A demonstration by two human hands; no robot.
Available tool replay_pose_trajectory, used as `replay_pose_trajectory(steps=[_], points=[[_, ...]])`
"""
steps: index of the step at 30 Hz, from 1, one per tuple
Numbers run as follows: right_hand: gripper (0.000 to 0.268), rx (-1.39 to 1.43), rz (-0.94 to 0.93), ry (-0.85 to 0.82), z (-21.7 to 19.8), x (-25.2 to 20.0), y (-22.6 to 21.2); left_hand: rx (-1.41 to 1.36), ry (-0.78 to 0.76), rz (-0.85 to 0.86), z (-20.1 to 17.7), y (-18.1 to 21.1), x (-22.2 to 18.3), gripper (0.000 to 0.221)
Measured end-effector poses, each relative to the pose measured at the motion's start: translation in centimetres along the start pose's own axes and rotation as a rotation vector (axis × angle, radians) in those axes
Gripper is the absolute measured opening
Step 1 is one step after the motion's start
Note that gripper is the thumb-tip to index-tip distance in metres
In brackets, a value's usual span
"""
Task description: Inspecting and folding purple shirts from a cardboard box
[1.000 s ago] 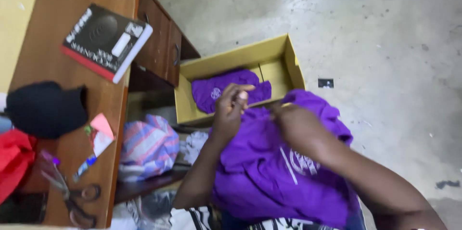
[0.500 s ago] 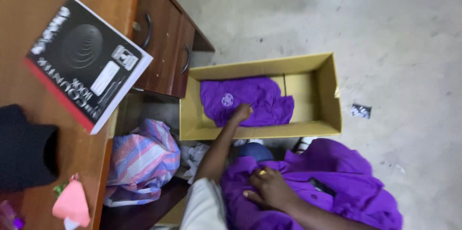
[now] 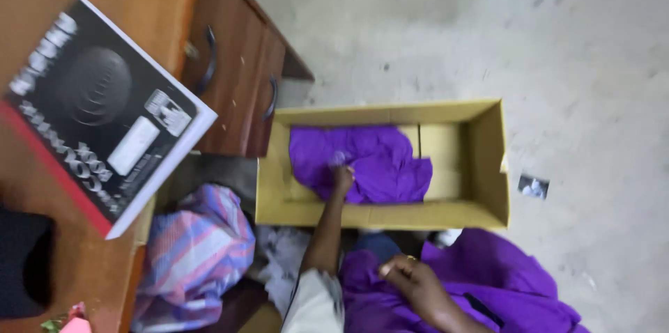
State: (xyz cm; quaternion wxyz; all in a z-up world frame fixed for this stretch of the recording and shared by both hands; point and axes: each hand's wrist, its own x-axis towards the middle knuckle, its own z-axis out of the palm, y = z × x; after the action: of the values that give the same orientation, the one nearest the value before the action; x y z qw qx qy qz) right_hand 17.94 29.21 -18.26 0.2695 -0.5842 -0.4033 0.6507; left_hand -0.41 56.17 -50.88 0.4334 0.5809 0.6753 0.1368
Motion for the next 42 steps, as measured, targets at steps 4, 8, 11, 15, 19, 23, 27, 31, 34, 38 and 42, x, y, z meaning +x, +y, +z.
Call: replay_pose_trajectory(steps=[4, 8, 11, 15, 19, 23, 27, 31, 34, 38, 42], points=[[0.027, 0.399, 0.155, 0.308, -2.6, -0.5, -5.1, -0.494, -0.027, 0.154, -3.5, 6.1, -5.8, 0.027], [0.034, 0.539, -0.177, 0.365, -4.1, 2.1, -0.1, -0.465, -0.085, 0.482, -13.2, 17.0, -21.6, 0.026], [0.053, 0.828, -0.211, 0.408, -3.9, -1.6, -3.5, -0.458, -0.177, 0.756, -20.0, 25.1, -40.3, 0.028], [0.1, 0.732, -0.385, -0.126, -5.0, -12.2, -9.4, -0.176, -0.662, 1.052, -24.3, 29.5, -56.8, 0.019], [0.074, 0.719, -0.329, -0.084, -6.2, -17.5, -0.3, -0.136, -1.02, 1.104, -24.8, 27.4, -63.6, 0.029], [0.048, 0.747, -0.285, -0.03, -6.4, -19.8, 10.9, -0.159, -1.159, 1.074, -26.8, 24.2, -67.7, 0.019], [0.025, 0.784, -0.18, 0.027, -2.7, -27.3, 14.9, -0.137, -0.931, 0.856, -27.7, 21.9, -68.9, 0.033], [0.028, 0.187, 0.104, 0.233, 5.5, -39.9, -0.1, -0.015, -0.713, 0.878, -28.7, 22.2, -71.8, 0.022], [0.05, -0.042, 0.085, 0.318, 6.8, -44.5, -1.3, -0.048, -0.503, 0.873, -24.1, 19.6, -72.2, 0.035], [0.033, -0.291, -0.007, 0.653, 6.0, -45.7, -1.2, 0.124, -0.169, 0.85, -20.8, 20.8, -74.5, 0.034], [0.037, -0.186, -0.214, 0.585, 6.5, -44.2, -4.4, -0.058, -0.614, 0.935, -18.1, 20.5, -75.2, 0.039]])
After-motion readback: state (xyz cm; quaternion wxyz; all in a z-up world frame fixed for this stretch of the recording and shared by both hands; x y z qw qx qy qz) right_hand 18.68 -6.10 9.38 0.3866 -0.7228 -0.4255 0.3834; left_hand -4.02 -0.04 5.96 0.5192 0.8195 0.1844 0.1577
